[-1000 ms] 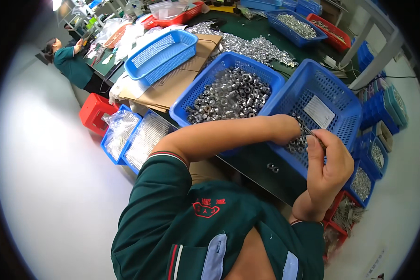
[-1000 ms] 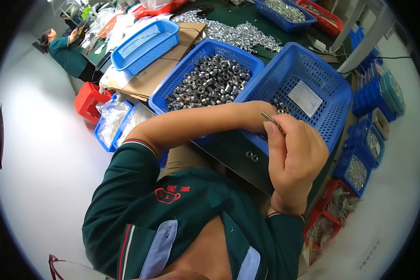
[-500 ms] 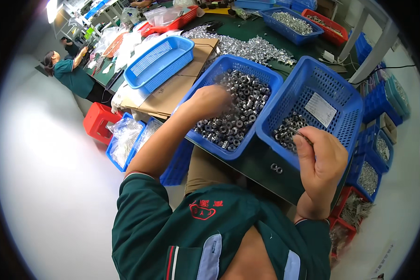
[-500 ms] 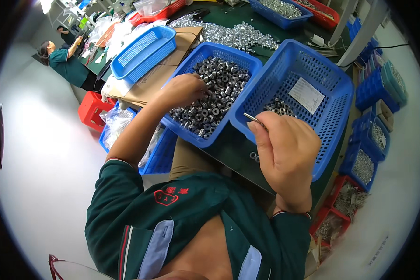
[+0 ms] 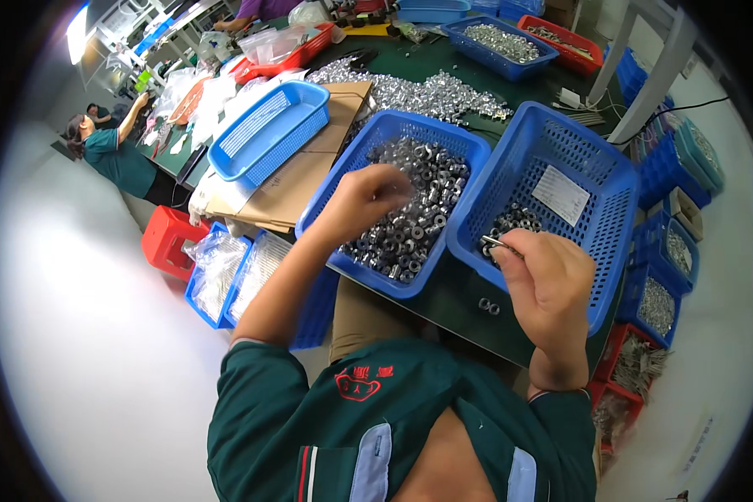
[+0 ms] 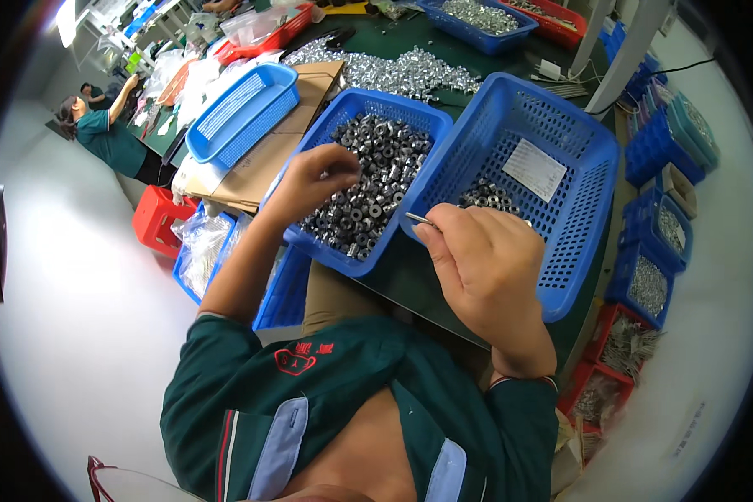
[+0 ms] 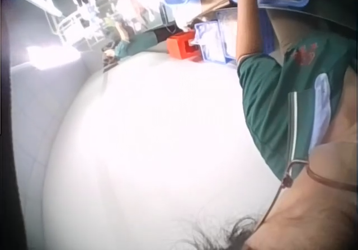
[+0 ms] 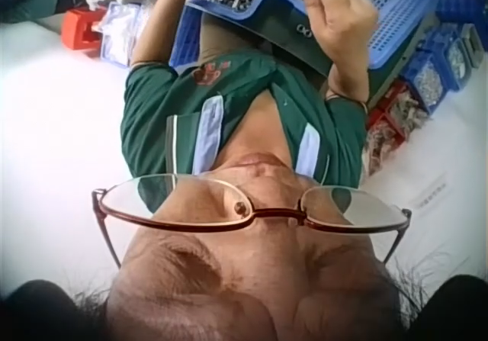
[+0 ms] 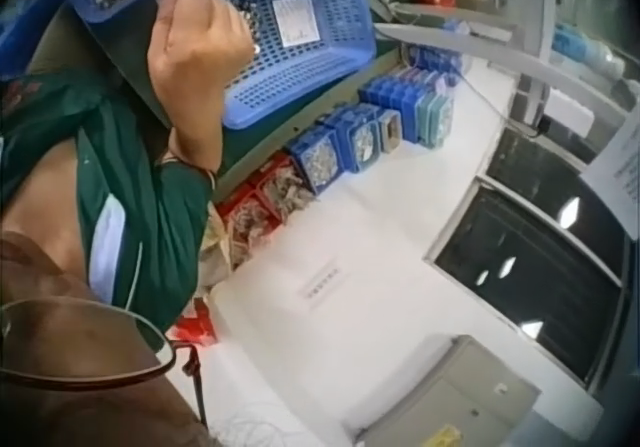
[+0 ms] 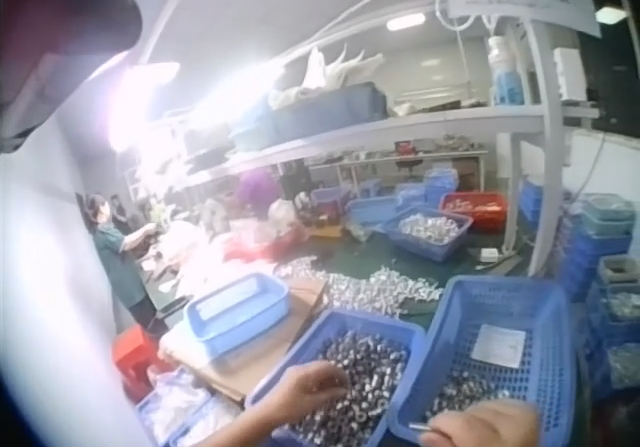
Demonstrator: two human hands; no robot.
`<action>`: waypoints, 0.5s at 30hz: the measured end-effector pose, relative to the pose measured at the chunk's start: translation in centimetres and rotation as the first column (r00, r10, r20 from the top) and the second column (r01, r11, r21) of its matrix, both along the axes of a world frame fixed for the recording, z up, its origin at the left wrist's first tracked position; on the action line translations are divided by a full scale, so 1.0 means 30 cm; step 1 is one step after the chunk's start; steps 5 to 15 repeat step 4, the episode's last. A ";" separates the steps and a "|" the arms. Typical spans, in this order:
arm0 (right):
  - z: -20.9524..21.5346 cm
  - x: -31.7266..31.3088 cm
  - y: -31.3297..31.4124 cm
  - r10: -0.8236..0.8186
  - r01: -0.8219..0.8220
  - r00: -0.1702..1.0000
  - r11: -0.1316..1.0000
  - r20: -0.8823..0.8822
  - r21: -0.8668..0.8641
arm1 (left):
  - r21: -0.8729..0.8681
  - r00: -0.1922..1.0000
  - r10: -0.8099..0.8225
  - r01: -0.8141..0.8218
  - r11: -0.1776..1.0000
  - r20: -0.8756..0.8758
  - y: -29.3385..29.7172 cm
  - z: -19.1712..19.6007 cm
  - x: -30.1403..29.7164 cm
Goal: Assembling small hardware components by placing metal rings onto metal shafts at a manufacturing workbench.
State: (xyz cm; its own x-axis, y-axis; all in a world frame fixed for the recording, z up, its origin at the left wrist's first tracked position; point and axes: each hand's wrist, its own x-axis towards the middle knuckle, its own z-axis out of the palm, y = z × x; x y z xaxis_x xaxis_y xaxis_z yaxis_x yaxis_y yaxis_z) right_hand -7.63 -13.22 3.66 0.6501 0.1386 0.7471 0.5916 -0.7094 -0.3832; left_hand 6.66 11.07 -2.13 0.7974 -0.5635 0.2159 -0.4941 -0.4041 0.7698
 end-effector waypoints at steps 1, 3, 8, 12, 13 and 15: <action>-0.003 0.005 -0.005 0.005 -0.005 1.000 1.000 -0.019 -0.012 | -0.117 0.994 0.033 -0.046 0.992 -0.109 -0.009 0.012 -0.033; -0.014 0.017 -0.007 0.011 -0.012 0.999 1.000 -0.045 -0.020 | -0.366 0.966 -0.080 -0.016 0.931 -0.245 -0.023 -0.007 -0.082; -0.019 0.023 0.001 0.014 -0.015 0.998 1.000 -0.053 -0.015 | -0.420 0.972 -0.113 0.017 0.907 -0.207 -0.027 -0.029 -0.100; -0.019 0.023 0.001 0.014 -0.015 0.998 1.000 -0.053 -0.015 | -0.420 0.972 -0.113 0.017 0.907 -0.207 -0.027 -0.029 -0.100; -0.019 0.023 0.001 0.014 -0.015 0.998 1.000 -0.053 -0.015 | -0.420 0.972 -0.113 0.017 0.907 -0.207 -0.027 -0.029 -0.100; -0.019 0.023 0.001 0.014 -0.015 0.998 1.000 -0.053 -0.015 | -0.420 0.972 -0.113 0.017 0.907 -0.207 -0.027 -0.029 -0.100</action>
